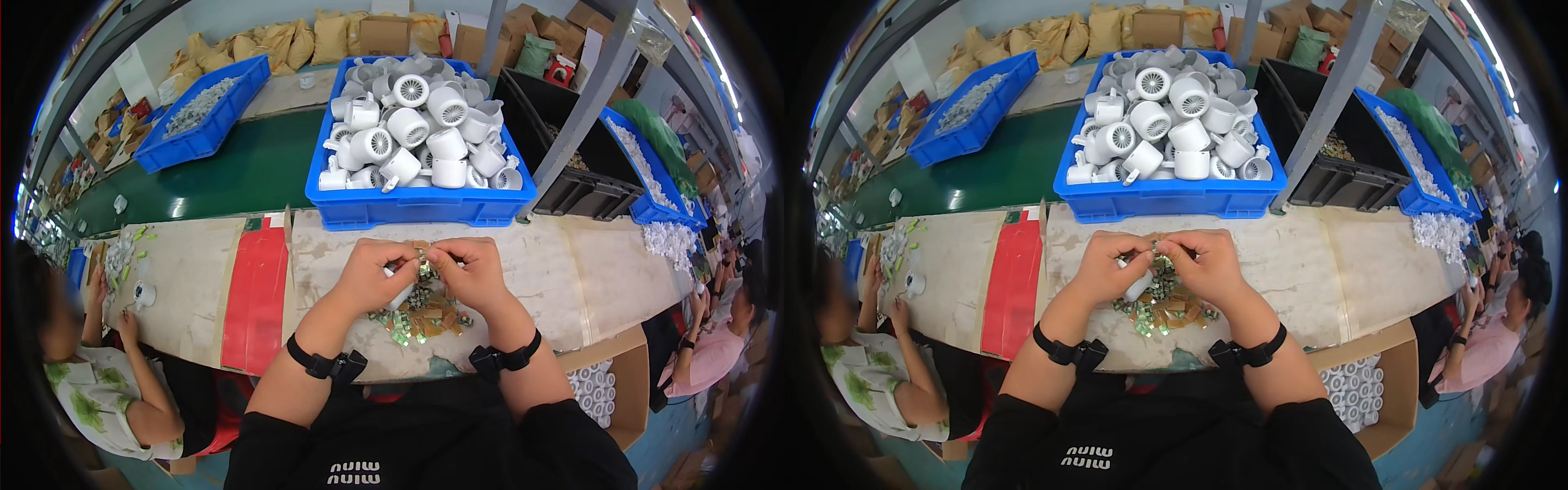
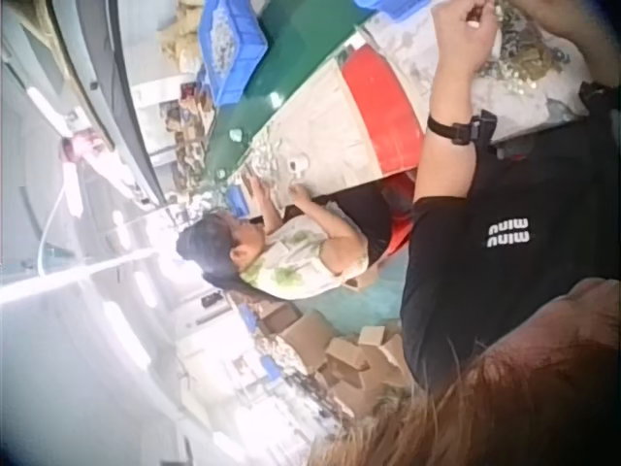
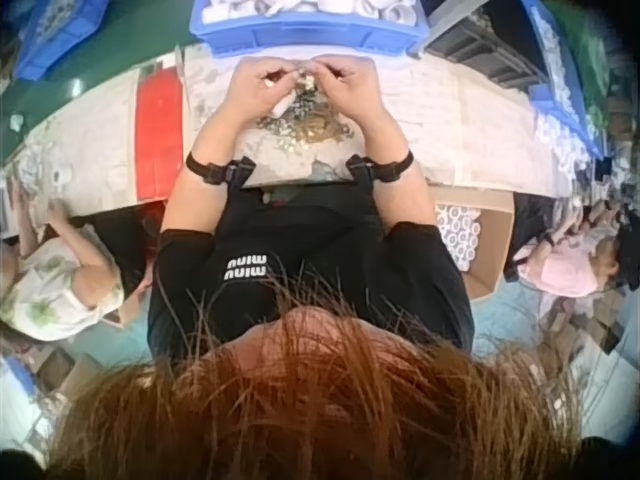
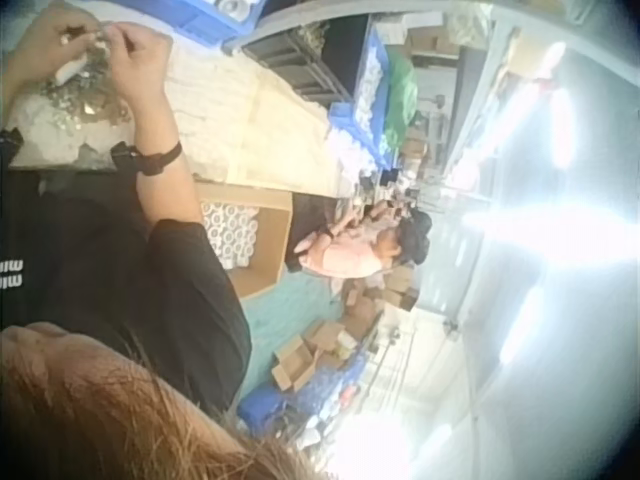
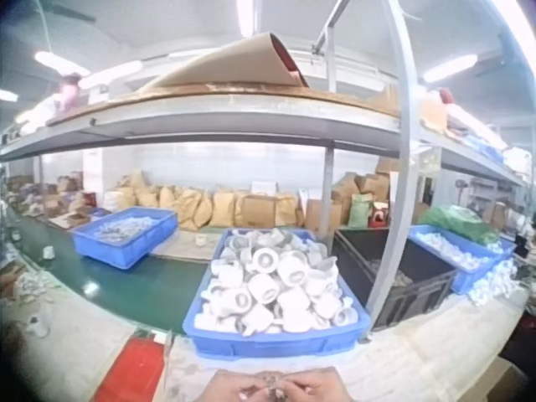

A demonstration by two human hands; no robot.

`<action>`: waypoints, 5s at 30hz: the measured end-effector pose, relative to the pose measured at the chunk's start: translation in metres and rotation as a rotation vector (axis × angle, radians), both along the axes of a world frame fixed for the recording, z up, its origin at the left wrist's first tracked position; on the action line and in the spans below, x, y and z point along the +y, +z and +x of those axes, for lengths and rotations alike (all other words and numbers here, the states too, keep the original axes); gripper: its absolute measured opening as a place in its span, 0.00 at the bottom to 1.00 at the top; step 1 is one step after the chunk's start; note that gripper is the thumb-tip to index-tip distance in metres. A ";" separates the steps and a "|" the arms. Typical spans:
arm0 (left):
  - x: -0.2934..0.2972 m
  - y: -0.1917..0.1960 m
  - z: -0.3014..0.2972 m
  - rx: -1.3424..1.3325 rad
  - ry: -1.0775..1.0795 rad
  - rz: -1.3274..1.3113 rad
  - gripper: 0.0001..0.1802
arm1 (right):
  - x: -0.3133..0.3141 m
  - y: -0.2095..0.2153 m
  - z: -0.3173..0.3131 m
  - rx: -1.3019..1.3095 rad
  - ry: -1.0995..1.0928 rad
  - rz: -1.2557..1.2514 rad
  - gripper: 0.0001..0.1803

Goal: Assembling small electronic or lighting components at a factory workbench.

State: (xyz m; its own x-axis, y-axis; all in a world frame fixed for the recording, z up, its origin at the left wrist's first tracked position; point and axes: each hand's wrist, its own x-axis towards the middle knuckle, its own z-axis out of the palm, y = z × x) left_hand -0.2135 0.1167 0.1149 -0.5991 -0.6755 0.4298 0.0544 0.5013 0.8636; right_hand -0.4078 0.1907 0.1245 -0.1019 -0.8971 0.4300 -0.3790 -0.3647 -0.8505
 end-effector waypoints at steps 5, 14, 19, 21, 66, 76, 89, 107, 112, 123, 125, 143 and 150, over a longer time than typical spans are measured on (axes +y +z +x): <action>-0.007 -0.008 0.000 -0.004 -0.007 -0.031 0.03 | 0.002 0.005 -0.002 0.136 0.019 -0.032 0.07; 0.010 -0.004 -0.006 0.011 0.083 0.032 0.05 | -0.002 -0.002 0.000 0.069 0.000 0.026 0.06; 0.019 -0.003 -0.008 -0.001 0.180 -0.101 0.06 | -0.004 -0.011 0.003 0.166 -0.042 -0.196 0.07; 0.019 -0.001 -0.010 -0.013 0.182 -0.118 0.07 | -0.002 -0.007 0.004 0.140 -0.045 -0.169 0.07; -0.102 0.091 -0.007 -0.721 0.581 -0.741 0.30 | -0.022 0.018 -0.040 -0.849 0.184 -0.048 0.35; -0.059 0.026 0.014 0.062 0.564 -0.471 0.31 | -0.030 -0.008 -0.029 -0.810 0.293 -0.108 0.18; 0.010 -0.024 -0.017 0.390 -0.042 0.369 0.35 | -0.026 -0.031 0.013 -0.421 0.196 -0.165 0.24; -0.001 -0.006 -0.008 0.276 0.258 -0.307 0.19 | -0.023 -0.018 -0.015 -0.456 0.370 0.201 0.34; 0.006 -0.014 -0.008 0.530 -0.054 0.222 0.10 | -0.017 -0.010 -0.005 -0.523 0.534 0.290 0.34; -0.008 -0.020 -0.014 0.574 0.138 0.432 0.12 | -0.022 -0.016 -0.031 0.585 0.203 0.258 0.10; -0.008 -0.022 -0.012 0.533 0.163 0.398 0.12 | -0.023 -0.012 -0.029 0.508 0.204 0.218 0.08; 0.011 -0.017 -0.018 0.185 0.213 0.210 0.08 | -0.019 -0.005 -0.008 -0.420 -0.006 0.136 0.08; 0.008 -0.017 -0.019 0.171 0.313 0.029 0.04 | -0.018 -0.005 -0.005 -0.513 0.048 0.217 0.07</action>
